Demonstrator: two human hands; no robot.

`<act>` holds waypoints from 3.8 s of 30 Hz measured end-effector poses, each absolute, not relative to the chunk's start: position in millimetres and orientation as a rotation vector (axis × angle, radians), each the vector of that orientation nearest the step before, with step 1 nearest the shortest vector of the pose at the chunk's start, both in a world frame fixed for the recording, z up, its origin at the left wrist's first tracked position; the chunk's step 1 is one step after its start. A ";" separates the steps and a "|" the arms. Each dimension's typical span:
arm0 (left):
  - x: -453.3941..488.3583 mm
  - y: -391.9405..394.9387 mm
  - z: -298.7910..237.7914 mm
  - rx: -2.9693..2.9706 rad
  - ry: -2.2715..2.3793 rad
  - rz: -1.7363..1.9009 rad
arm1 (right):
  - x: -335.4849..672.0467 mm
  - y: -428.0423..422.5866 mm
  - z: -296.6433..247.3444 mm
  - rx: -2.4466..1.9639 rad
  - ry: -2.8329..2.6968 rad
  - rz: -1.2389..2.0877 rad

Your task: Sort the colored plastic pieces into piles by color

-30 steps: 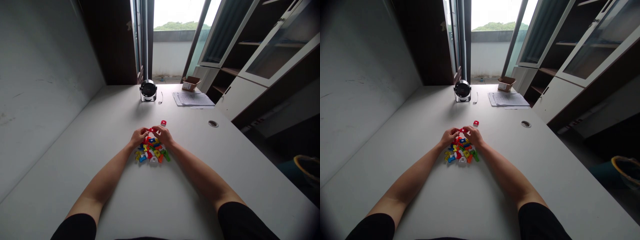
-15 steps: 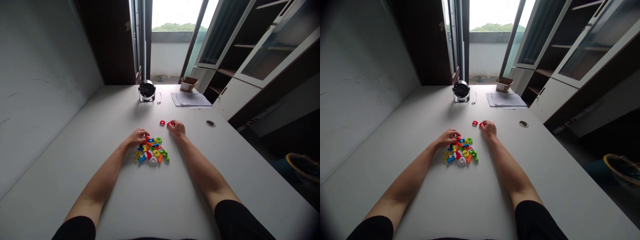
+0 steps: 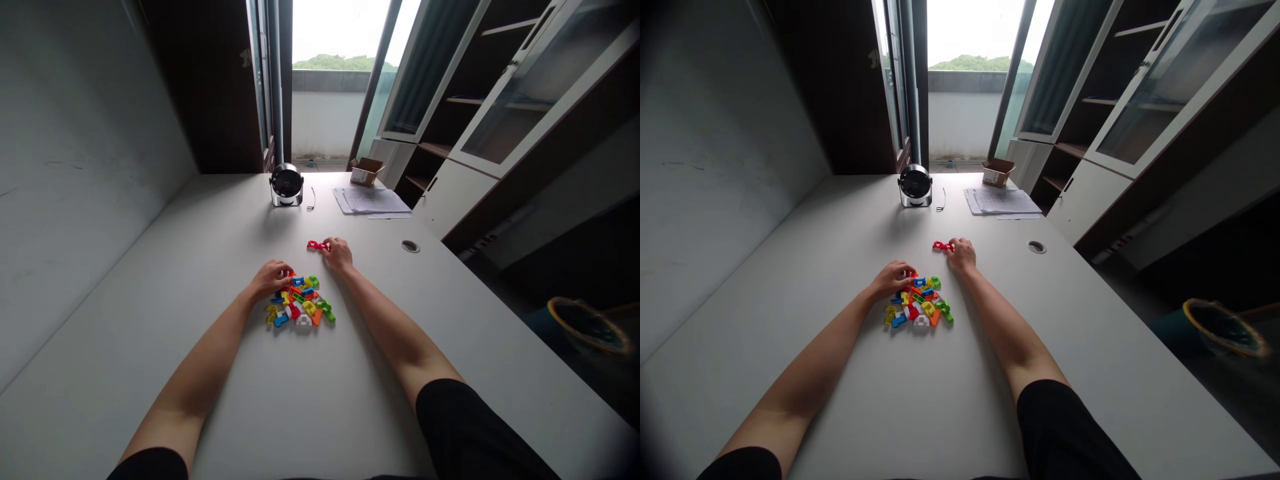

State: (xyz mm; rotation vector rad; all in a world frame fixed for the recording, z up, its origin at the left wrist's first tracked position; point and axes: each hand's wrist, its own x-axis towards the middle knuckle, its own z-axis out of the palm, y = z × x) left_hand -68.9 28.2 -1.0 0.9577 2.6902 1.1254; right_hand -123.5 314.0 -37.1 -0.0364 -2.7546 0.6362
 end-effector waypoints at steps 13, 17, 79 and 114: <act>-68.3 33.4 -8.2 0.816 2.832 1.139 | -139.2 301.5 -46.0 -0.023 -2.677 0.729; -66.8 33.7 -9.0 0.745 2.870 1.168 | -139.5 303.2 -46.4 0.042 -2.668 0.789; -69.0 32.0 -7.6 0.494 2.822 1.539 | -106.3 249.9 -31.1 0.970 -2.572 1.077; -66.6 33.0 -6.3 0.538 2.875 1.414 | -95.6 253.5 -17.2 0.826 -2.626 1.558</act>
